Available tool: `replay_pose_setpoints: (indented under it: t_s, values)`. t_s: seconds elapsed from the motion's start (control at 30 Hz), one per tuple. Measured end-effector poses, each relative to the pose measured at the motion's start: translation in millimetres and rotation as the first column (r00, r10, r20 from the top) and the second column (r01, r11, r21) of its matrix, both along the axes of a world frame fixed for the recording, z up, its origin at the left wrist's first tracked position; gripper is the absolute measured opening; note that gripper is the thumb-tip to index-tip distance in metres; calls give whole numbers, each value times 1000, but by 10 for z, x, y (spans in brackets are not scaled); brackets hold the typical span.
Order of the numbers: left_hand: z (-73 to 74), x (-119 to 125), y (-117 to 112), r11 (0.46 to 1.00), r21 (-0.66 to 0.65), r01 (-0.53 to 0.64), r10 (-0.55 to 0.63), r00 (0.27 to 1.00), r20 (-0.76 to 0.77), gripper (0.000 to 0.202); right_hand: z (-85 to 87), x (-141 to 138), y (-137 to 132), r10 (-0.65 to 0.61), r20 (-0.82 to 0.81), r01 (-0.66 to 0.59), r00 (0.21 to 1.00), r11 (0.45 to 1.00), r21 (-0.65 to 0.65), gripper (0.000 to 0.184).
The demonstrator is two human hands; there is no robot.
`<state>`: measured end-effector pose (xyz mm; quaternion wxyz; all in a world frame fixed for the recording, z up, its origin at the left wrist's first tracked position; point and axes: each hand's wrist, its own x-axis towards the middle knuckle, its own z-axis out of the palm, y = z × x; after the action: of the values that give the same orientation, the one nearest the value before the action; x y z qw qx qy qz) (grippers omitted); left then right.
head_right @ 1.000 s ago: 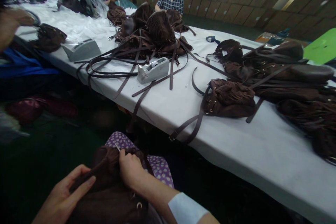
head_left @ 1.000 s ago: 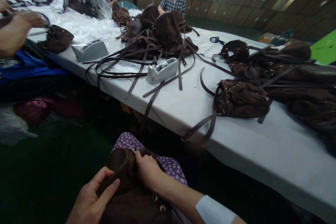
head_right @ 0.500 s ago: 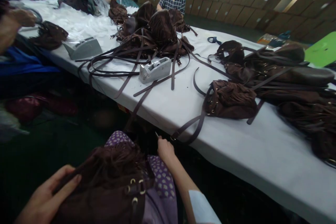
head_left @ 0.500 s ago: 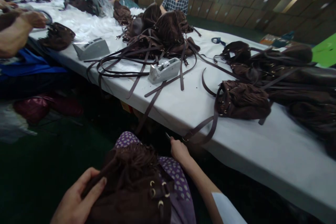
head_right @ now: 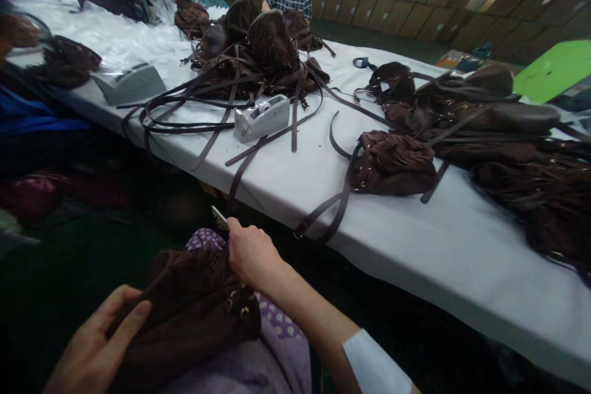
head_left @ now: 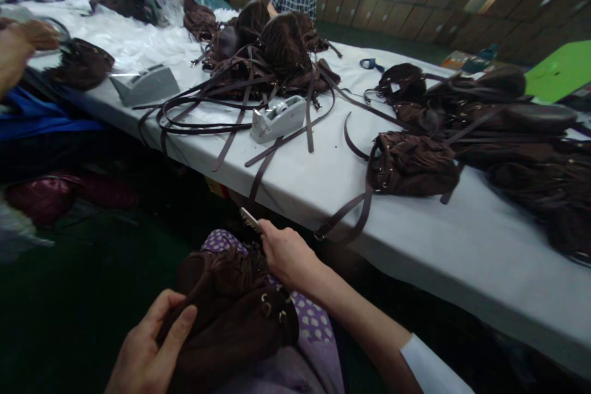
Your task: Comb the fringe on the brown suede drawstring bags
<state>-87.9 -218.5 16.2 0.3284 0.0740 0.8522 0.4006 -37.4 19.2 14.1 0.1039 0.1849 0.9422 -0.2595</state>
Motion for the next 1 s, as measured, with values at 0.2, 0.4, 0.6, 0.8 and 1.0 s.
replay_pose_setpoints:
  t_s: [0.2,0.4,0.6,0.8,1.0]
  values:
    - [-9,21,-54,997,71,21,-14,994,-107,35,-243,-122,67,29,-92,-43,995,987,-155,29]
    - [203,-809,6,977,65,203,-179,945,-273,35,-424,111,174,-10,-56,-14,998,911,-413,27]
    - [334,-1648,492,882,-71,465,-436,751,-495,41,-388,259,-302,-200,-41,83,979,575,-814,14]
    - [-573,-1434,238,957,-235,168,-236,925,-298,97,-780,474,-736,-540,25,344,841,499,-796,26]
    - [-1190,-1463,377,931,-265,251,-283,955,-88,74,-1016,604,-826,-559,61,365,827,451,-815,34]
